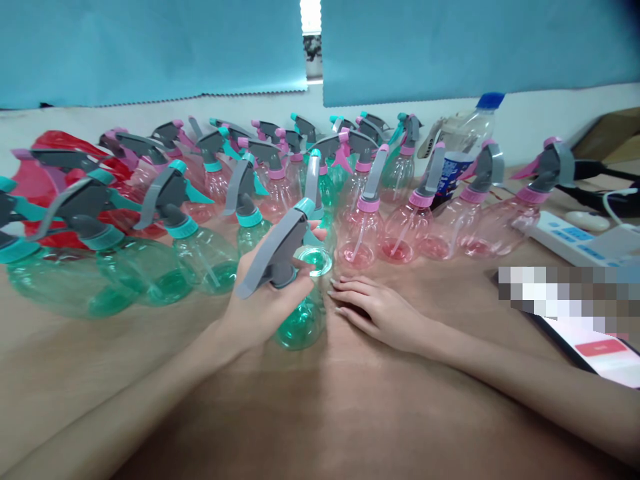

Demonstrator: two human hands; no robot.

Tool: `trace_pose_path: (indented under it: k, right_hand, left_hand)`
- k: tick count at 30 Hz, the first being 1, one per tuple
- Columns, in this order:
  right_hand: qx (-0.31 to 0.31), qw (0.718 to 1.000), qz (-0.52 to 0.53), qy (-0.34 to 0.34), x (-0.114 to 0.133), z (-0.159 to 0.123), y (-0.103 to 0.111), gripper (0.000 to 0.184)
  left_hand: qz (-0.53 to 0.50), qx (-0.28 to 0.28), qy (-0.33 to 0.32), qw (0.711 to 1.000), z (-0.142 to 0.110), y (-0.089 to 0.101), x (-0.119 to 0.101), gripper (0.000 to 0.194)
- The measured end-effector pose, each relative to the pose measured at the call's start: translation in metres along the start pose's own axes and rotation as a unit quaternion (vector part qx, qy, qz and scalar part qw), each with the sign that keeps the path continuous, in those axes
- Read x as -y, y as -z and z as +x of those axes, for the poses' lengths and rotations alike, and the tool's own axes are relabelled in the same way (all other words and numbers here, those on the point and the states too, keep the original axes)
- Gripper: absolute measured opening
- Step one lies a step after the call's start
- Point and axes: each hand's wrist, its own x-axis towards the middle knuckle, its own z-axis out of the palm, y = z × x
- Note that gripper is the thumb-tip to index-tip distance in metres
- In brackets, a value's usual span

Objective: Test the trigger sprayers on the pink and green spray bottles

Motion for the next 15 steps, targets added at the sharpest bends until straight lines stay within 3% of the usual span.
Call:
trace_pose_path:
  k: [15]
  right_hand:
    - [-0.004,1.000,0.005,0.005,-0.0011,0.0003,-0.0013,0.029]
  left_hand:
    - [0.033,-0.033,0.027,0.999,-0.0007,0.0047,-0.0020,0.023]
